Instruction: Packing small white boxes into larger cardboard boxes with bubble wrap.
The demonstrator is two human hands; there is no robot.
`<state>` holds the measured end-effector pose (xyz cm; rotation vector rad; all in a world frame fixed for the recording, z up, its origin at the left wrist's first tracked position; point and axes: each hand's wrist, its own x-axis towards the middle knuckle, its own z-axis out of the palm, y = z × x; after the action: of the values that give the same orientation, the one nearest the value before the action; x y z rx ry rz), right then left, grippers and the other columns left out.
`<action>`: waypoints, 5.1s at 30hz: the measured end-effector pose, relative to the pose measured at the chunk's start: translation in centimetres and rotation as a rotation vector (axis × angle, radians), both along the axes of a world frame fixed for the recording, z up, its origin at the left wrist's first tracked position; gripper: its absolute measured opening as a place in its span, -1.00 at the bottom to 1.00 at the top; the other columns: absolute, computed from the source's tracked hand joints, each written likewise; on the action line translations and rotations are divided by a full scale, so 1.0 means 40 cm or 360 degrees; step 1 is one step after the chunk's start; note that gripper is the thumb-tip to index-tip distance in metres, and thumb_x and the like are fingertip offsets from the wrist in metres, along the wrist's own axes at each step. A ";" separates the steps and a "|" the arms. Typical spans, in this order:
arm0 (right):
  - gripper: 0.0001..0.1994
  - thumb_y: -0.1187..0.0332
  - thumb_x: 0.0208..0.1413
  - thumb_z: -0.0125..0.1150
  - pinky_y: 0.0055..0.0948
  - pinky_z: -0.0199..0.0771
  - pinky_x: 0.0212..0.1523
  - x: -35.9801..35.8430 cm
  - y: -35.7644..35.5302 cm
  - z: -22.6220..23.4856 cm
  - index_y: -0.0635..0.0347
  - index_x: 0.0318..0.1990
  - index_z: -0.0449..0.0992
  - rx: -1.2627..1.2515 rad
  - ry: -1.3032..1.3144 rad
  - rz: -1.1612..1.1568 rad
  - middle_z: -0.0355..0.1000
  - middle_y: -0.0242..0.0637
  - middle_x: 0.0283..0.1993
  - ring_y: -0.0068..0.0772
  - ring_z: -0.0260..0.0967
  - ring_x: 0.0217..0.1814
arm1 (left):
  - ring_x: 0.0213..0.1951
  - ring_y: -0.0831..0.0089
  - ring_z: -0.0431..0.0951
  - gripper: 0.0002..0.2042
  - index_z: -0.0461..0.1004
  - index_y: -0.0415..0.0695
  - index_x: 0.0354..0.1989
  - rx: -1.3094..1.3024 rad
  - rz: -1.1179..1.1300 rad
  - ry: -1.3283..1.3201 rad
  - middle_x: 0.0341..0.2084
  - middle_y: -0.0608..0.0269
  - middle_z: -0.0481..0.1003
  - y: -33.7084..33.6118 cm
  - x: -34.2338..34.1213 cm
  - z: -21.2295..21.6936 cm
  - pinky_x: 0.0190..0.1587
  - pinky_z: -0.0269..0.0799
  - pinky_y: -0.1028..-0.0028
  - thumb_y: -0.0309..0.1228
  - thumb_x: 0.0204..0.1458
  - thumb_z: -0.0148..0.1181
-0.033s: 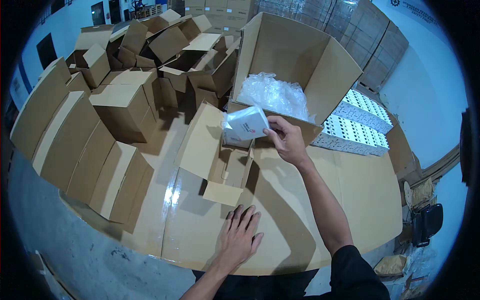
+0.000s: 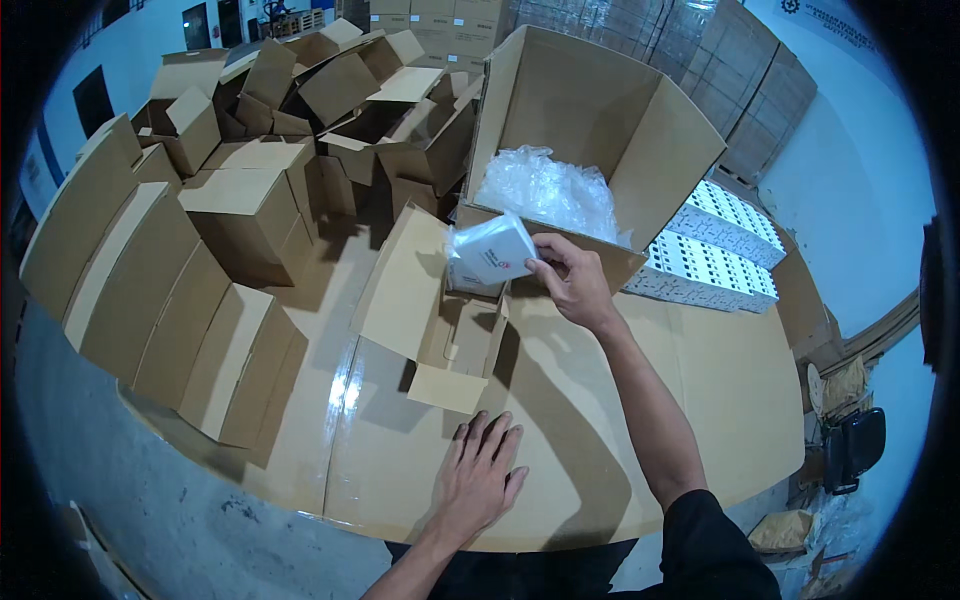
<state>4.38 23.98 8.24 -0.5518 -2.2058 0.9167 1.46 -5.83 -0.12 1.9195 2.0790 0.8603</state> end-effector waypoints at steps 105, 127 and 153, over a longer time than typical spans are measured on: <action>-0.67 0.59 -0.05 0.34 -0.10 0.47 0.03 0.921 0.288 -0.211 0.13 -0.09 0.52 0.0366 -0.0067 -0.1721 0.37 -0.11 -0.01 0.04 0.43 0.03 | 0.37 0.02 0.24 -0.65 0.45 -0.19 0.17 0.0058 -0.0178 -0.0006 0.27 0.00 0.37 0.542 0.036 -0.043 0.43 0.12 0.12 -0.42 0.22 0.14; -0.81 0.61 0.10 0.24 -0.37 0.59 0.00 0.315 -0.088 -0.204 0.32 -0.11 0.50 -0.0542 0.0449 -0.0541 0.31 -0.06 0.21 -0.30 0.45 0.16 | -0.15 0.58 0.55 -0.74 0.48 -0.17 0.08 -0.0008 0.0083 -0.1754 -0.15 0.31 0.55 0.538 -0.078 0.014 -0.16 0.55 0.54 -0.30 0.34 0.13; -0.54 0.72 0.04 0.13 -0.27 0.53 0.19 0.331 -0.052 -0.273 0.33 0.14 0.29 -0.0589 0.0322 -0.0501 0.52 0.03 0.04 -0.15 0.53 0.15 | 0.17 0.21 0.48 -0.53 0.33 -0.27 0.20 0.0239 0.0053 -0.1196 0.09 -0.05 0.45 0.519 -0.063 -0.039 0.23 0.40 0.28 -0.64 0.04 0.08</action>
<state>17.61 21.89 -2.69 -0.9065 -1.7148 1.1570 -1.07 14.93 -1.68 1.3036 1.6136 1.4892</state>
